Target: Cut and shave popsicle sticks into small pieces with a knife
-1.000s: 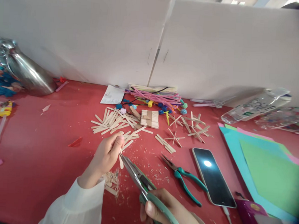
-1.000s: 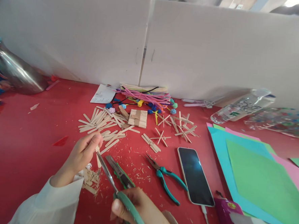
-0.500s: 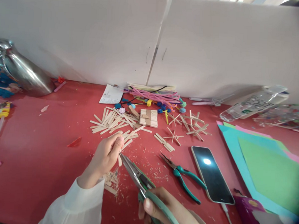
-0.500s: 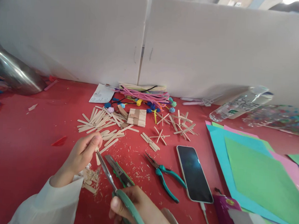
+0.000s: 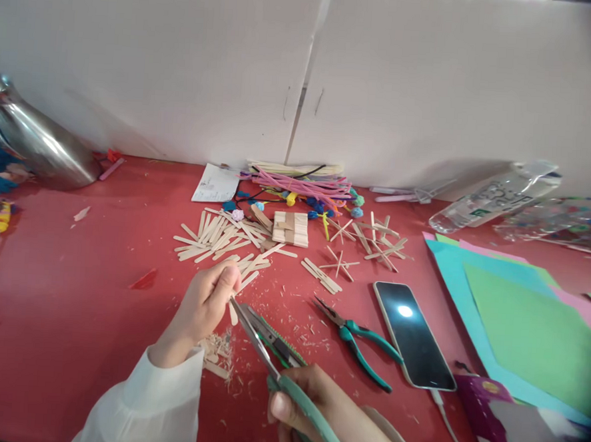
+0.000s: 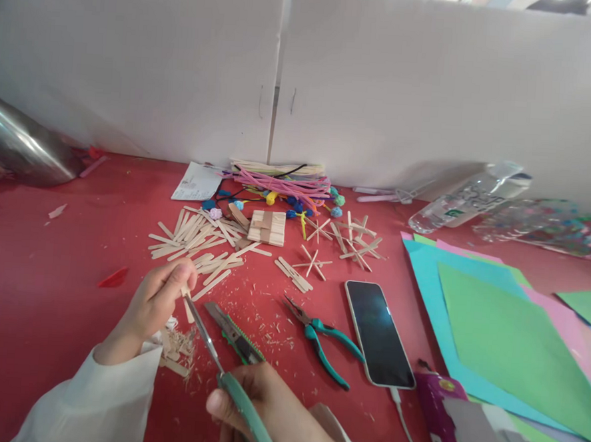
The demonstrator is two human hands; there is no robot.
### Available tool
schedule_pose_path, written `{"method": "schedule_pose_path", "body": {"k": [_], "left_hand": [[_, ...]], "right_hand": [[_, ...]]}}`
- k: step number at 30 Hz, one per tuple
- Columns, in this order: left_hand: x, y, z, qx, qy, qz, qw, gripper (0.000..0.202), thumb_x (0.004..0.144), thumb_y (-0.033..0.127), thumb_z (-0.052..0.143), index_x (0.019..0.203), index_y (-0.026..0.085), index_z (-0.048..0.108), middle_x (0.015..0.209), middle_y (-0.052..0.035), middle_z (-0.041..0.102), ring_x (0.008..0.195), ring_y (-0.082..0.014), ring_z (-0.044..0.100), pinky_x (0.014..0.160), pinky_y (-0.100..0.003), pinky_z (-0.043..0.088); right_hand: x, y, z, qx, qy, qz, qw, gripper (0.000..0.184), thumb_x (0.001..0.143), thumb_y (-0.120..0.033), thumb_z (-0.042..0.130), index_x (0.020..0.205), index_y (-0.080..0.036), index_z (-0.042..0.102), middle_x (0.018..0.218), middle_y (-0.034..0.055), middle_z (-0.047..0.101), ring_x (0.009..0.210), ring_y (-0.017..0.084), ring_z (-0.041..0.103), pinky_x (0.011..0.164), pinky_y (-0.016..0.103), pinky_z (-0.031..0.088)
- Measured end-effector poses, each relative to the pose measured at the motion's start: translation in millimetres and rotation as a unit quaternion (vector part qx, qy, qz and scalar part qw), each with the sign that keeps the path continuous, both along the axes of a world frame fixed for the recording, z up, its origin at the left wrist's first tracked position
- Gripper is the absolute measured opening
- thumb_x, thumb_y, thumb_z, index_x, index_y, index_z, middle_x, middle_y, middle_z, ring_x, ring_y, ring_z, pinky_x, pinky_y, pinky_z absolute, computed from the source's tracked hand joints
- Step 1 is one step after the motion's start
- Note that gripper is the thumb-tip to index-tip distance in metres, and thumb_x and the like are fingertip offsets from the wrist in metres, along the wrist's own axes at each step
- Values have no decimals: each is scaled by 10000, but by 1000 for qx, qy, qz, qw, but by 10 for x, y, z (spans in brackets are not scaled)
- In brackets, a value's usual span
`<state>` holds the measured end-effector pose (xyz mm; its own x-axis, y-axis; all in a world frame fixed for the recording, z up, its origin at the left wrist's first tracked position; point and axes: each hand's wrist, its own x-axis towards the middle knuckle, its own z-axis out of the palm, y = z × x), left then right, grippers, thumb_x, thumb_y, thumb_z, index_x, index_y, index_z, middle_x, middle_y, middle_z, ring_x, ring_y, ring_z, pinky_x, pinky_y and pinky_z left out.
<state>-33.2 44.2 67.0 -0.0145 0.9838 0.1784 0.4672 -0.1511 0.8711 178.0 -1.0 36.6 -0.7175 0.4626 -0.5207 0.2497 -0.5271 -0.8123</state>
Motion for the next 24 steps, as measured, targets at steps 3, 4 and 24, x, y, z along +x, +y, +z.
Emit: {"method": "schedule_pose_path", "body": {"k": [3, 4, 24], "left_hand": [[-3, 0, -10, -14, -26, 11, 999, 376, 909, 411, 321, 635, 194, 463, 557, 35, 395, 504, -116, 374, 506, -236, 316], [-4, 1, -17, -16, -37, 19, 999, 369, 904, 425, 337, 657, 193, 484, 559, 35, 397, 503, -116, 375, 502, -235, 318], [41, 11, 3, -22, -47, 53, 997, 428, 882, 457, 350, 578, 192, 494, 461, 37, 361, 424, -104, 371, 425, -214, 333]], "right_hand": [[-26, 7, 54, -1, -27, -13, 1000, 542, 671, -688, 567, 638, -154, 480, 502, -10, 542, 398, 57, 476, 368, 158, 294], [-35, 12, 68, 0, -35, -19, 999, 544, 653, -694, 577, 644, -160, 474, 499, -12, 542, 395, 60, 476, 364, 160, 294], [-84, 10, 52, 58, 52, 12, 997, 666, 668, -820, 371, 716, -162, 466, 510, -24, 472, 402, 52, 425, 378, 161, 323]]}}
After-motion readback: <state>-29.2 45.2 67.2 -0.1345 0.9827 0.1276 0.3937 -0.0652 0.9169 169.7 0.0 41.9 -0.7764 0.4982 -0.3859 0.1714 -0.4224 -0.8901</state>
